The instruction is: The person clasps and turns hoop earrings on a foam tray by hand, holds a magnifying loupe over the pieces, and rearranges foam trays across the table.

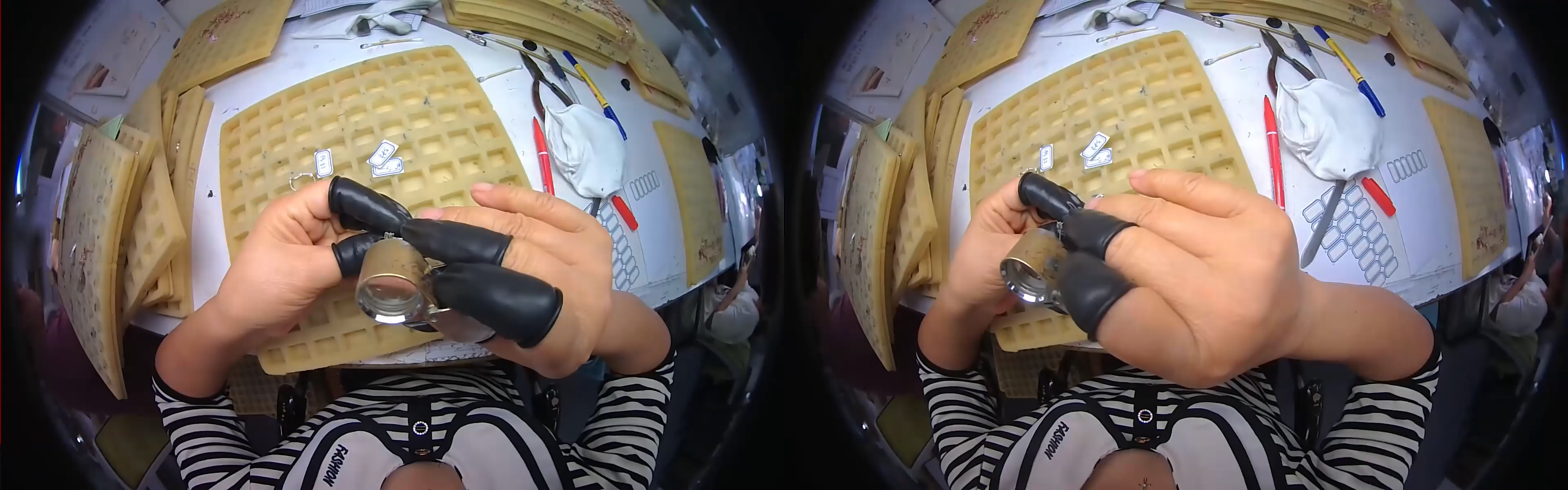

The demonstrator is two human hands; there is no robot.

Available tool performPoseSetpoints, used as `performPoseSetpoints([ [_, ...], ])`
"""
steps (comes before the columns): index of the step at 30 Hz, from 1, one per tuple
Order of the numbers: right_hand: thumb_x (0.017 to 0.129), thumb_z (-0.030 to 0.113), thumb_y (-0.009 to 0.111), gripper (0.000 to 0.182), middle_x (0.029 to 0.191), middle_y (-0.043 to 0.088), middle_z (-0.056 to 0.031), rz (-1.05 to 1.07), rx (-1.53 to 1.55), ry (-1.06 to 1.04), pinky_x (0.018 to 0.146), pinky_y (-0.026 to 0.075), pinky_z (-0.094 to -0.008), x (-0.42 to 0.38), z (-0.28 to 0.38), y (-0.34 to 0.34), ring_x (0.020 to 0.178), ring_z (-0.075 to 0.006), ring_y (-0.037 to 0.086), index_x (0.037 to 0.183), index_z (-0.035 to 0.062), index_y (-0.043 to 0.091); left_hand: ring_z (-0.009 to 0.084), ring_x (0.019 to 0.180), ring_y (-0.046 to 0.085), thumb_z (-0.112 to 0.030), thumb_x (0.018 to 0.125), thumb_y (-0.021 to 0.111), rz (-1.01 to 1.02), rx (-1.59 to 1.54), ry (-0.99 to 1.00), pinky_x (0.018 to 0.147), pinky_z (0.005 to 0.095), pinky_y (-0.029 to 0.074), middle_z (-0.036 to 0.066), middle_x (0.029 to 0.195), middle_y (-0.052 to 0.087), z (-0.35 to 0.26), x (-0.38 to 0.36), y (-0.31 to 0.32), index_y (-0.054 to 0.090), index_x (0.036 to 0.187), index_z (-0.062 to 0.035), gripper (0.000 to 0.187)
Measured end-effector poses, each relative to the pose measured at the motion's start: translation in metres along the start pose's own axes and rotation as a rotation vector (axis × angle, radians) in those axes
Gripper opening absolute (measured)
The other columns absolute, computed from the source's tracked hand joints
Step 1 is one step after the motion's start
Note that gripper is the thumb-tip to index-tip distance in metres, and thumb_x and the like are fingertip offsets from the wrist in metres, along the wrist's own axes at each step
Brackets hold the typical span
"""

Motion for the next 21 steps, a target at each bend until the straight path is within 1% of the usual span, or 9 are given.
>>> performPoseSetpoints([
  [11,0.066,0.011,0.068,0.015,0.095,0.068,-0.0162,0.057,0.006,0.072,0.084,0.051,-0.0408,-0.001,-0.003,-0.004,0.09,-0.027,0.068,0.078,0.0048,0.064,0.0143,0.087,0.064,0.001,0.086,0.06,-0.039,-0.006,-0.052,0.075,0.0259,0.054,0.009,0.096,0.065,0.0,-0.001,-0.001,0.057,0.104,0.0013,0.017],
  [13,0.064,0.009,0.069,0.019,0.096,0.068,-0.0157,0.157,-0.106,0.088,0.086,0.05,-0.0401,0.003,-0.009,-0.011,0.089,-0.027,0.068,0.081,0.0038,0.064,0.0196,0.089,0.066,0.0,0.087,0.059,0.021,-0.037,-0.071,0.072,0.028,0.057,0.013,0.098,0.065,-0.003,0.0,-0.002,0.056,0.105,0.0022,0.018],
  [15,0.068,0.002,0.068,0.029,0.095,0.068,-0.0145,0.026,-0.243,0.1,0.083,0.05,-0.039,0.003,-0.023,-0.02,0.085,-0.0277,0.067,0.097,-0.0014,0.061,0.0238,0.088,0.067,-0.001,0.089,0.057,-0.037,0.037,-0.088,0.072,0.0299,0.058,0.016,0.098,0.065,-0.01,0.002,0.0,0.054,0.106,0.0027,0.018],
  [16,0.074,0.0,0.066,0.027,0.092,0.067,-0.0152,-0.044,-0.319,0.178,0.078,0.05,-0.0349,-0.004,-0.034,-0.024,0.083,-0.027,0.066,0.1,-0.0038,0.059,0.0242,0.088,0.067,-0.002,0.089,0.056,-0.068,0.03,-0.017,0.073,0.0301,0.058,0.016,0.098,0.065,-0.014,0.004,-0.004,0.054,0.106,0.0029,0.017],
  [17,0.064,-0.003,0.061,0.028,0.075,0.062,-0.0132,-0.047,-0.384,0.288,0.061,0.048,-0.0384,-0.006,-0.048,-0.031,0.066,-0.0297,0.059,0.093,0.0006,0.059,0.0247,0.088,0.067,-0.004,0.09,0.056,-0.101,0.022,0.055,0.074,0.0303,0.058,0.017,0.098,0.064,-0.018,0.004,-0.008,0.054,0.106,0.003,0.017],
  [18,0.065,-0.006,0.056,0.026,0.07,0.056,-0.0155,-0.066,-0.452,0.435,0.058,0.042,-0.0425,-0.013,-0.061,-0.035,0.064,-0.0348,0.055,0.091,0.0003,0.056,0.0245,0.09,0.066,-0.007,0.091,0.055,-0.098,0.013,0.103,0.076,0.029,0.058,0.019,0.099,0.063,-0.02,0.005,-0.013,0.053,0.107,0.0034,0.019],
  [19,0.074,-0.005,0.05,0.024,0.076,0.057,-0.0188,0.058,-0.554,0.603,0.059,0.043,-0.0382,-0.016,-0.07,-0.042,0.067,-0.0325,0.058,0.098,-0.0014,0.053,0.0243,0.095,0.065,-0.007,0.092,0.054,-0.042,0.013,0.077,0.078,0.029,0.057,0.02,0.103,0.062,-0.024,0.006,-0.02,0.052,0.108,0.0045,0.02],
  [20,0.071,-0.006,0.046,0.024,0.075,0.053,-0.0237,0.11,-0.658,0.736,0.06,0.041,-0.0422,-0.024,-0.083,-0.046,0.069,-0.0399,0.052,0.094,-0.0017,0.05,0.024,0.095,0.065,-0.007,0.092,0.054,-0.074,0.004,0.107,0.079,0.0296,0.057,0.02,0.105,0.062,-0.027,0.007,-0.023,0.051,0.108,0.0054,0.02],
  [21,0.071,-0.006,0.046,0.024,0.075,0.053,-0.0237,0.113,-0.647,0.72,0.06,0.041,-0.0422,-0.027,-0.09,-0.049,0.069,-0.0399,0.052,0.094,-0.0017,0.05,0.0238,0.095,0.065,-0.006,0.092,0.053,-0.107,-0.004,0.136,0.079,0.0302,0.057,0.02,0.106,0.061,-0.028,0.009,-0.023,0.051,0.108,0.0063,0.021],
])
Point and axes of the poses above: each hand's wrist, its own x-axis towards the middle knuckle, its own y-axis out of the palm, z = x × y, the point moved 4 cm from there along x, towards the middle knuckle
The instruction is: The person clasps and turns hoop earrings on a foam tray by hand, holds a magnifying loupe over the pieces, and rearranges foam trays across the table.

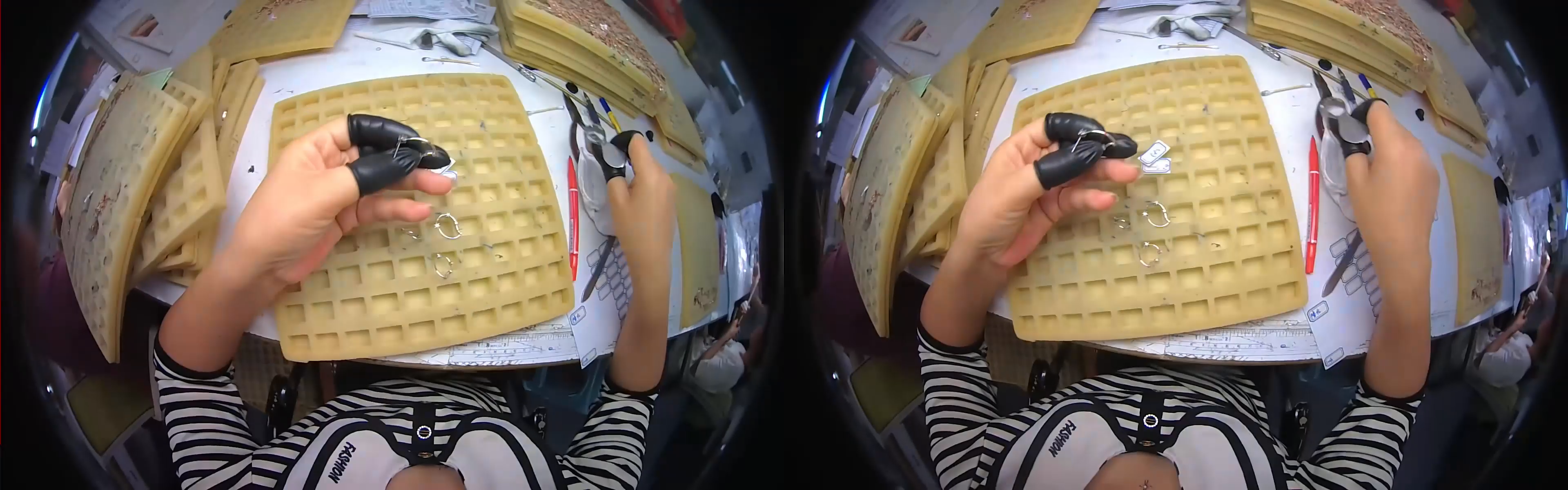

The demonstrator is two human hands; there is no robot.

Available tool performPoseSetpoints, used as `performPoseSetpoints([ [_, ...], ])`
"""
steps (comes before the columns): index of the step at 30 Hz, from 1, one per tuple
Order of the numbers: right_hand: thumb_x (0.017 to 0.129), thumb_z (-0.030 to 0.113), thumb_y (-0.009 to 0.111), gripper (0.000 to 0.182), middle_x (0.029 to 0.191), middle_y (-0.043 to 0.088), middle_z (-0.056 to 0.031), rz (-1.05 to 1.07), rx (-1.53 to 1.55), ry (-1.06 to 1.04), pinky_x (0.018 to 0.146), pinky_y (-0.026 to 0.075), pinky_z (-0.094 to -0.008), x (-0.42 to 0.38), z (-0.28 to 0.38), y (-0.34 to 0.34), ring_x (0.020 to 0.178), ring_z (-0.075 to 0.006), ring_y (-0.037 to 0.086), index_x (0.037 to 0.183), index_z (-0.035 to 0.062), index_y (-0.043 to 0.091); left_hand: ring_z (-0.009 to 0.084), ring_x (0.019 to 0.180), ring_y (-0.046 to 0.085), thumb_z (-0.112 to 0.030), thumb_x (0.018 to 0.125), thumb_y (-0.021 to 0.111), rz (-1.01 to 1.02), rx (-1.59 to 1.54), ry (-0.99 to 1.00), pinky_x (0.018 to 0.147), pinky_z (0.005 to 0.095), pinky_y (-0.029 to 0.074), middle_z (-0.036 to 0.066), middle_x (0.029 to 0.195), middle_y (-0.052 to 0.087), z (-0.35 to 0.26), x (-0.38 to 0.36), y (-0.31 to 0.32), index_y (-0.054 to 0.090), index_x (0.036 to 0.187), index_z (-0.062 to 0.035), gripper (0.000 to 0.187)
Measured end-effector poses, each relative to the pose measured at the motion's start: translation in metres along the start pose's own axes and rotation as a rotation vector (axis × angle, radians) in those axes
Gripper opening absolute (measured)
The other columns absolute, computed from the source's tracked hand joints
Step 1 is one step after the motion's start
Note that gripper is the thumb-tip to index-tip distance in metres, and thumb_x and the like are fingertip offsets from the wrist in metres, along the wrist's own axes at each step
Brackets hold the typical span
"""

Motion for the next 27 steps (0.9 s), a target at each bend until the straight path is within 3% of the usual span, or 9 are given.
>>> performPoseSetpoints([
  [3,0.07,-0.004,0.047,0.019,0.085,0.052,-0.0271,0.144,-0.135,0.145,0.07,0.039,-0.0455,0.005,-0.029,0.009,0.081,-0.0454,0.05,0.089,-0.0034,0.048,0.0241,0.095,0.065,-0.005,0.091,0.052,-0.019,-0.069,0.018,0.08,0.0308,0.057,0.02,0.107,0.061,0.0,0.005,-0.004,0.051,0.106,0.0082,0.02],
  [12,0.066,-0.004,0.051,0.017,0.087,0.053,-0.0252,0.288,-0.239,0.113,0.072,0.038,-0.0466,0.002,-0.014,0.0,0.086,-0.0441,0.049,0.083,-0.0046,0.047,0.0266,0.097,0.064,-0.002,0.091,0.048,-0.033,-0.124,-0.021,0.085,0.0315,0.055,0.022,0.107,0.059,0.001,0.01,-0.008,0.049,0.106,0.0098,0.019],
  [15,0.064,-0.009,0.05,0.021,0.088,0.052,-0.0201,0.156,-0.064,-0.165,0.076,0.039,-0.0435,-0.001,0.017,-0.004,0.089,-0.0398,0.047,0.085,-0.0052,0.05,0.0272,0.1,0.064,-0.006,0.091,0.054,-0.029,-0.135,-0.021,0.085,0.0293,0.056,0.023,0.11,0.06,0.004,0.011,-0.01,0.049,0.112,0.0062,0.025],
  [16,0.066,-0.009,0.055,0.022,0.085,0.053,-0.0174,0.069,0.002,-0.34,0.077,0.041,-0.0431,-0.003,0.033,-0.007,0.087,-0.0382,0.05,0.088,-0.0046,0.055,0.027,0.1,0.063,-0.006,0.09,0.056,-0.046,-0.13,-0.006,0.087,0.0301,0.055,0.021,0.108,0.06,0.004,0.011,-0.009,0.048,0.114,0.0061,0.028],
  [18,0.067,-0.004,0.063,0.017,0.077,0.051,-0.0131,0.067,0.296,-0.456,0.071,0.04,-0.0411,-0.011,0.06,-0.005,0.08,-0.0331,0.052,0.083,-0.0022,0.059,0.0268,0.101,0.063,-0.007,0.089,0.057,-0.06,-0.126,0.004,0.089,0.0309,0.054,0.02,0.106,0.06,0.004,0.01,-0.007,0.046,0.115,0.0061,0.03],
  [20,0.069,0.007,0.069,0.016,0.076,0.052,-0.0112,0.276,0.549,-0.473,0.066,0.04,-0.0378,-0.022,0.085,-0.003,0.073,-0.0293,0.052,0.079,-0.0006,0.059,0.0215,0.09,0.065,-0.008,0.088,0.06,-0.086,-0.084,0.025,0.08,0.0274,0.056,0.016,0.099,0.062,0.003,0.009,-0.006,0.046,0.117,0.005,0.034],
  [22,0.065,0.011,0.075,0.026,0.076,0.054,-0.0092,0.415,0.552,-0.579,0.064,0.04,-0.0365,-0.029,0.101,-0.003,0.072,-0.0268,0.053,0.086,0.0011,0.063,0.0178,0.082,0.063,-0.008,0.088,0.061,-0.023,-0.049,0.017,0.072,0.025,0.054,0.014,0.096,0.062,0.005,0.009,-0.009,0.047,0.118,0.0039,0.035],
  [24,0.064,0.014,0.077,0.028,0.075,0.053,-0.0088,0.433,0.509,-0.609,0.059,0.039,-0.0367,-0.036,0.103,0.006,0.067,-0.0266,0.051,0.085,0.0015,0.063,0.0141,0.074,0.062,-0.008,0.087,0.062,0.042,-0.014,0.01,0.063,0.0226,0.052,0.012,0.093,0.062,0.006,0.009,-0.007,0.048,0.118,0.0028,0.036],
  [27,0.065,0.007,0.073,0.022,0.073,0.053,-0.0093,0.372,0.542,-0.637,0.054,0.039,-0.0366,-0.039,0.103,0.016,0.063,-0.0264,0.051,0.082,0.0012,0.062,0.0081,0.056,0.051,-0.006,0.085,0.064,0.045,0.103,-0.077,0.049,0.0198,0.04,0.006,0.082,0.062,0.007,0.005,0.0,0.051,0.119,-0.0007,0.037],
])
Point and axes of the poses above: each hand's wrist, its own x-axis towards the middle knuckle, its own y-axis out of the palm, z = x × y, the point moved 4 cm from there along x, towards the middle knuckle
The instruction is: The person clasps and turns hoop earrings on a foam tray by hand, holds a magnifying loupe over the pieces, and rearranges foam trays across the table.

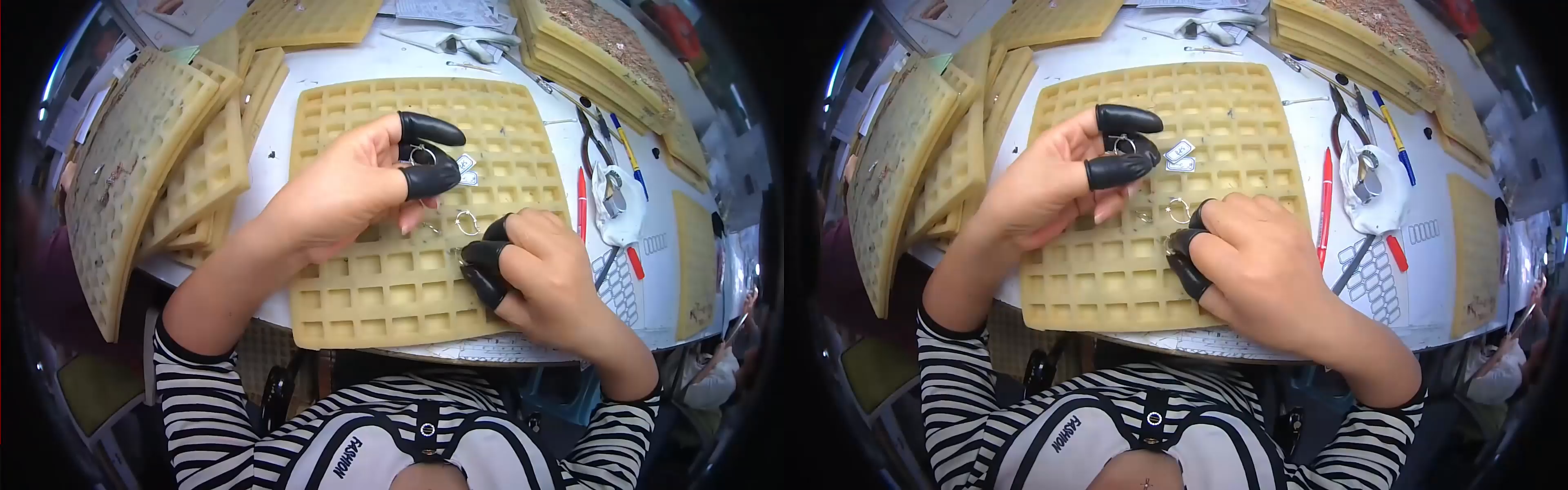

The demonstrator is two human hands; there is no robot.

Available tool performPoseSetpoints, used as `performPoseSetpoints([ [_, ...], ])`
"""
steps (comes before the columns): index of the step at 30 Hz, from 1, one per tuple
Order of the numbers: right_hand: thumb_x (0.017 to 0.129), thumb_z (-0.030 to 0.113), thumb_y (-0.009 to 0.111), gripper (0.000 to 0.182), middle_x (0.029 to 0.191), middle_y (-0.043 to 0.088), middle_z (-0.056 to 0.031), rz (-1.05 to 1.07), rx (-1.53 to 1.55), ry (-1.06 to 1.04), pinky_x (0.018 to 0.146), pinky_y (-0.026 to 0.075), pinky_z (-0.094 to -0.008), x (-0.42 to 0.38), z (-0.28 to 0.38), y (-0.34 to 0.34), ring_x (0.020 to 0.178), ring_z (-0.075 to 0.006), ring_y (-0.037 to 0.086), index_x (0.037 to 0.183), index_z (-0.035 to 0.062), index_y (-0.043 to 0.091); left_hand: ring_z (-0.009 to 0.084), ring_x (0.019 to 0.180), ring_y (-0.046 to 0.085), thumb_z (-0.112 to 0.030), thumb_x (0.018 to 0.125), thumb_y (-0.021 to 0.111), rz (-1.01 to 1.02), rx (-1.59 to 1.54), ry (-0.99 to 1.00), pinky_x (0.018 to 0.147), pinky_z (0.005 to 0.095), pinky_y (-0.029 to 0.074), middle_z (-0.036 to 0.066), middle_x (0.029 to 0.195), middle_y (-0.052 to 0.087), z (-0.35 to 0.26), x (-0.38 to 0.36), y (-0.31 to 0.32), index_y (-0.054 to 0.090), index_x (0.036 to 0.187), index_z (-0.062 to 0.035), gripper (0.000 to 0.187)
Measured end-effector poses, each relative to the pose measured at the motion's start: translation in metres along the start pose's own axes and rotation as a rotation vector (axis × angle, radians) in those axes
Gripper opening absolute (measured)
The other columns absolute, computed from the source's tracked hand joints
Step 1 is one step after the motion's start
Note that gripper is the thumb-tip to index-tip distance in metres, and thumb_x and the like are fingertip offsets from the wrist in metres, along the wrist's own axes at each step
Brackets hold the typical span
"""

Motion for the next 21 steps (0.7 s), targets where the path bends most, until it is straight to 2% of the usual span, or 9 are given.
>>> performPoseSetpoints([
  [1,0.065,0.007,0.073,0.022,0.073,0.053,-0.0093,-0.003,-0.005,0.001,0.054,0.039,-0.0366,0.0,-0.001,0.002,0.063,-0.0264,0.051,0.082,0.0012,0.062,0.0081,0.056,0.051,-0.006,0.085,0.064,0.004,0.002,0.002,0.049,0.0198,0.04,0.006,0.082,0.062,-0.001,-0.002,0.002,0.051,0.119,-0.0007,0.037],
  [3,0.059,0.005,0.069,0.02,0.067,0.045,-0.0089,-0.149,0.025,0.012,0.055,0.04,-0.038,0.0,-0.002,-0.001,0.061,-0.0267,0.05,0.067,0.0036,0.051,0.0065,0.053,0.049,-0.006,0.085,0.064,-0.002,0.144,-0.044,0.049,0.0185,0.038,0.004,0.08,0.062,0.0,-0.005,0.005,0.052,0.119,-0.001,0.037],
  [4,0.066,-0.001,0.071,0.021,0.076,0.056,-0.0105,-0.117,0.061,0.069,0.056,0.042,-0.0331,-0.002,-0.003,-0.007,0.065,-0.0246,0.055,0.085,-0.0002,0.063,0.0049,0.054,0.049,-0.004,0.085,0.064,0.006,0.158,-0.07,0.049,0.0179,0.039,0.003,0.08,0.061,0.0,-0.007,0.006,0.052,0.119,-0.0012,0.037],
  [8,0.07,-0.004,0.068,0.021,0.082,0.059,-0.011,-0.244,0.201,0.087,0.063,0.046,-0.0292,-0.004,-0.004,-0.018,0.072,-0.0218,0.059,0.091,-0.001,0.064,0.0028,0.06,0.052,0.0,0.083,0.065,0.107,0.142,-0.145,0.051,0.017,0.04,0.001,0.084,0.062,0.006,-0.013,0.015,0.052,0.12,-0.0017,0.039],
  [11,0.063,-0.002,0.072,0.025,0.075,0.056,-0.0101,-0.353,0.153,0.006,0.052,0.042,-0.0332,-0.003,-0.005,-0.016,0.061,-0.0243,0.056,0.087,0.0009,0.063,0.0013,0.065,0.053,-0.002,0.085,0.065,0.176,0.205,-0.056,0.053,0.0158,0.041,-0.001,0.086,0.062,0.013,-0.012,0.023,0.058,0.112,-0.0028,0.028],
  [15,0.062,0.0,0.073,0.026,0.074,0.057,-0.0089,-0.375,0.077,-0.031,0.051,0.041,-0.0334,-0.004,-0.008,-0.015,0.06,-0.0241,0.055,0.086,0.0012,0.063,0.001,0.066,0.053,-0.002,0.085,0.064,0.108,0.182,-0.151,0.053,0.0156,0.04,-0.002,0.086,0.062,0.007,-0.016,0.026,0.061,0.106,-0.0021,0.021],
  [17,0.062,0.001,0.073,0.025,0.073,0.056,-0.0083,-0.38,0.031,-0.038,0.051,0.041,-0.0336,-0.004,-0.01,-0.013,0.059,-0.024,0.055,0.085,0.0014,0.063,0.0002,0.066,0.052,-0.003,0.086,0.064,0.082,0.189,-0.014,0.051,0.0151,0.037,-0.002,0.084,0.062,0.006,-0.016,0.025,0.062,0.103,-0.0014,0.018],
  [19,0.062,0.001,0.073,0.023,0.073,0.056,-0.0081,-0.385,-0.006,-0.05,0.052,0.041,-0.0338,-0.003,-0.011,-0.012,0.059,-0.0238,0.055,0.083,0.0015,0.064,0.0028,0.072,0.055,-0.002,0.085,0.064,0.064,0.185,-0.024,0.059,0.0169,0.044,0.0,0.088,0.062,0.008,-0.016,0.023,0.062,0.103,-0.0004,0.017],
  [21,0.063,-0.001,0.072,0.024,0.075,0.058,-0.0097,-0.354,-0.003,-0.046,0.053,0.041,-0.0335,-0.004,-0.013,-0.012,0.061,-0.0244,0.055,0.086,0.0009,0.064,0.0067,0.084,0.058,0.0,0.085,0.063,0.057,0.327,0.157,0.073,0.0209,0.049,0.002,0.094,0.062,0.01,-0.013,0.022,0.061,0.103,0.0001,0.018],
])
Point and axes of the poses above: each hand's wrist, its own x-axis towards the middle knuckle, its own y-axis out of the palm, z = x × y, the point moved 4 cm from there along x, towards the middle knuckle
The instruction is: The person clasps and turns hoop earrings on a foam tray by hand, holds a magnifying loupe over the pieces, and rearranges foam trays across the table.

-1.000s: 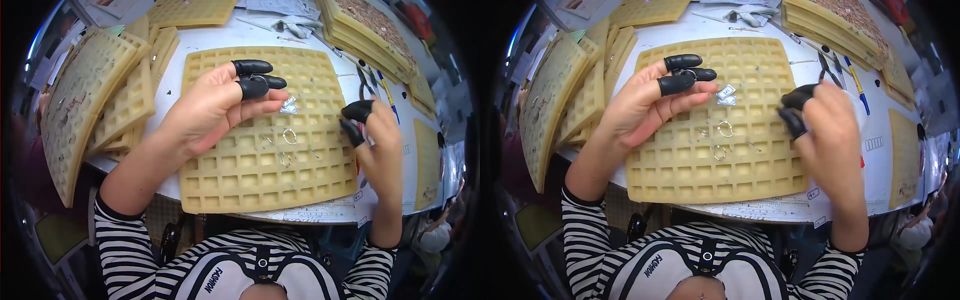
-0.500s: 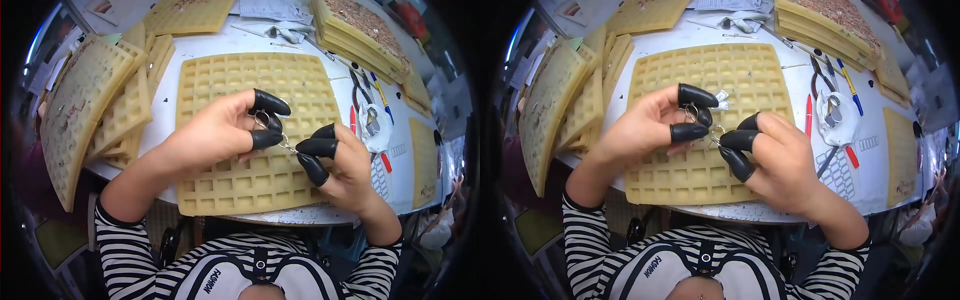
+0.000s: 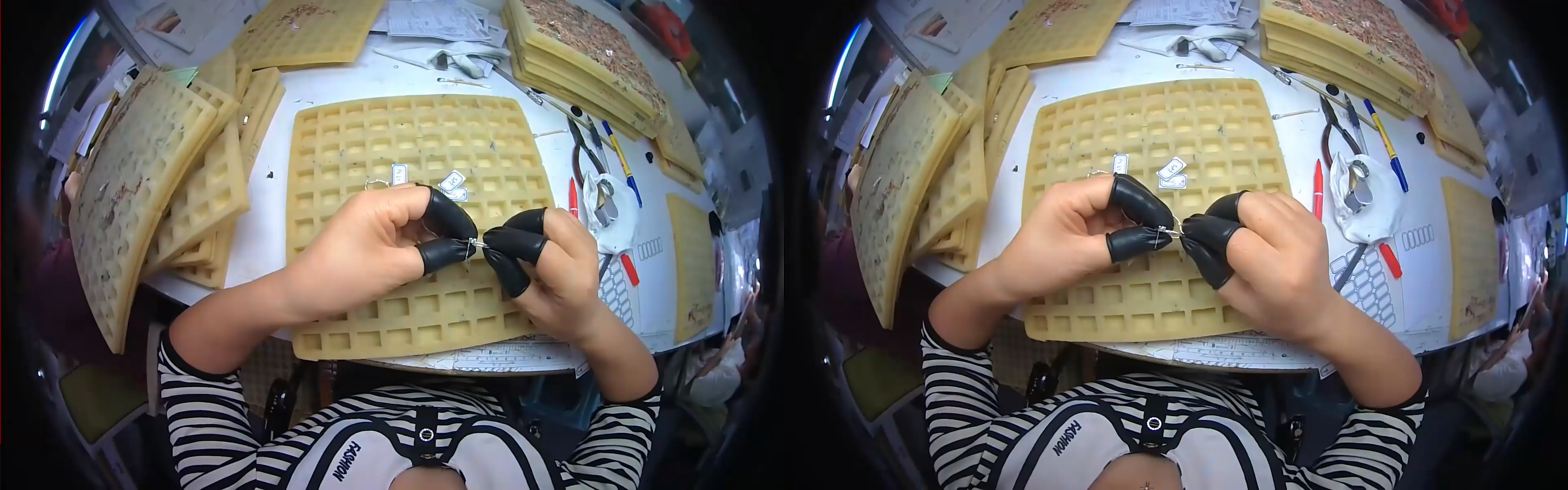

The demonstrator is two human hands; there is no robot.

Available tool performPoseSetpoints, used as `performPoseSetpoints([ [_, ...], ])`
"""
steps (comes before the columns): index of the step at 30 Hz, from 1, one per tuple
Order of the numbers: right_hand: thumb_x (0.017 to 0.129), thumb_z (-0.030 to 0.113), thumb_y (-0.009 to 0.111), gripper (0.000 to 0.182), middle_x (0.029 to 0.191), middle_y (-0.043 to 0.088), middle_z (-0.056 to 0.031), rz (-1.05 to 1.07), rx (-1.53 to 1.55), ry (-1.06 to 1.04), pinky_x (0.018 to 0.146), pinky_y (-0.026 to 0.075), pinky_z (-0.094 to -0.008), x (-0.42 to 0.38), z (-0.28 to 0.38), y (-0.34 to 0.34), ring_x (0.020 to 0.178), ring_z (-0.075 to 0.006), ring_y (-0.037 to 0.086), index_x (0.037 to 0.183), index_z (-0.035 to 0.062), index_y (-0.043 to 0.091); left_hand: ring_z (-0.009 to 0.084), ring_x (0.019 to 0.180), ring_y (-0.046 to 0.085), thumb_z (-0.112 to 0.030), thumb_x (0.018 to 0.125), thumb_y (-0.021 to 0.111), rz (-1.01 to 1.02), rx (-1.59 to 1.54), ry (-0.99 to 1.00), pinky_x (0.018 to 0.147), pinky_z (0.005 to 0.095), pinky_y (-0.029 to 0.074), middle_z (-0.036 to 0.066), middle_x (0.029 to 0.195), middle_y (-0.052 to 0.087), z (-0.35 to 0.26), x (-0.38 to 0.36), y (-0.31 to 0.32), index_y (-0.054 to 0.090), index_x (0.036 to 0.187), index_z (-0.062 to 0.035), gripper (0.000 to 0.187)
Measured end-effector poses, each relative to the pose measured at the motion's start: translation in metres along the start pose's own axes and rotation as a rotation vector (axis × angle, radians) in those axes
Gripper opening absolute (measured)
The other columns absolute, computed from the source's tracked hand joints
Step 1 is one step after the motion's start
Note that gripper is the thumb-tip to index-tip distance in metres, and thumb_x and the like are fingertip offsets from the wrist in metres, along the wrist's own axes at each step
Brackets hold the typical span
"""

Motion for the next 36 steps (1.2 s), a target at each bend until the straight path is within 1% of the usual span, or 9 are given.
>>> performPoseSetpoints([
  [1,0.065,-0.003,0.072,0.025,0.077,0.06,-0.0113,0.031,0.003,0.003,0.054,0.041,-0.0332,-0.0005,-0.0003,0.0002,0.062,-0.025,0.056,0.088,0.0004,0.064,0.0098,0.094,0.058,0.001,0.085,0.063,0.021,0.023,-0.049,0.084,0.0245,0.048,0.004,0.1,0.062,0.0004,-0.0007,-0.0014,0.062,0.102,0.001,0.017],
  [2,0.065,-0.003,0.072,0.025,0.077,0.06,-0.0113,0.031,0.004,0.007,0.054,0.041,-0.0332,-0.0006,-0.0009,-0.0003,0.062,-0.025,0.056,0.088,0.0004,0.064,0.0098,0.094,0.058,0.001,0.085,0.063,0.023,0.023,-0.052,0.084,0.0245,0.048,0.004,0.1,0.062,0.0,-0.0005,-0.0007,0.062,0.102,0.001,0.017],
  [4,0.064,-0.002,0.072,0.026,0.078,0.06,-0.011,0.049,-0.009,0.001,0.053,0.04,-0.0337,-0.0008,-0.0016,0.0,0.062,-0.025,0.055,0.089,0.0008,0.065,0.0093,0.091,0.058,0.001,0.084,0.064,-0.009,0.125,0.008,0.081,0.0236,0.049,0.004,0.099,0.061,-0.0025,-0.0007,-0.0006,0.062,0.101,0.0014,0.017],
  [8,0.063,-0.002,0.072,0.026,0.078,0.06,-0.0105,0.051,-0.011,0.007,0.053,0.04,-0.0336,-0.0019,-0.0035,0.0012,0.062,-0.0243,0.056,0.089,0.0012,0.065,0.0094,0.09,0.058,0.002,0.084,0.064,-0.018,0.133,0.006,0.08,0.0232,0.049,0.004,0.099,0.06,-0.0011,-0.0011,0.0004,0.063,0.099,0.0014,0.016],
  [10,0.063,-0.001,0.072,0.026,0.077,0.06,-0.0097,0.055,-0.015,0.01,0.053,0.04,-0.0336,-0.0027,-0.004,0.0018,0.062,-0.0236,0.055,0.089,0.0016,0.066,0.0047,0.08,0.057,0.0,0.083,0.065,-0.058,0.097,0.076,0.068,0.0204,0.049,0.001,0.088,0.06,-0.001,-0.0008,0.0009,0.064,0.094,-0.0004,0.011],
  [11,0.063,-0.001,0.072,0.026,0.077,0.06,-0.0092,0.058,-0.016,0.015,0.053,0.04,-0.0334,-0.0018,-0.0036,0.0011,0.061,-0.0232,0.055,0.089,0.002,0.066,0.0093,0.089,0.058,0.002,0.083,0.065,-0.02,0.151,0.048,0.078,0.0226,0.049,0.004,0.098,0.059,-0.0024,-0.0013,0.0001,0.063,0.099,0.0007,0.016],
  [23,0.062,0.0,0.072,0.026,0.075,0.06,-0.0096,0.046,-0.015,-0.003,0.052,0.039,-0.0334,-0.0029,-0.0051,0.0024,0.06,-0.0231,0.054,0.087,0.001,0.066,0.0089,0.089,0.058,0.003,0.083,0.065,-0.03,0.176,0.058,0.076,0.0219,0.049,0.004,0.098,0.058,-0.0017,-0.0017,0.0,0.063,0.098,0.0011,0.015],
  [28,0.06,0.0,0.07,0.025,0.073,0.058,-0.0097,0.081,-0.021,0.008,0.05,0.037,-0.0351,-0.0026,-0.0066,0.0042,0.057,-0.0246,0.051,0.085,0.0002,0.065,0.0085,0.087,0.057,0.002,0.082,0.066,-0.044,0.274,0.049,0.073,0.021,0.049,0.003,0.097,0.057,-0.0043,-0.003,0.0,0.064,0.096,0.0002,0.014],
  [36,0.06,-0.001,0.069,0.023,0.073,0.057,-0.01,0.096,-0.007,0.026,0.052,0.038,-0.0361,-0.0025,-0.0068,0.0076,0.059,-0.026,0.052,0.083,-0.0005,0.064,0.0082,0.087,0.057,0.001,0.081,0.067,-0.056,0.351,0.032,0.073,0.0205,0.049,0.003,0.096,0.057,-0.0049,-0.0039,0.0,0.064,0.096,-0.0004,0.015],
])
Point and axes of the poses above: each hand's wrist, its own x-axis towards the middle knuckle, its own y-axis out of the palm, z = x × y, the point moved 4 cm from there along x, towards the middle knuckle
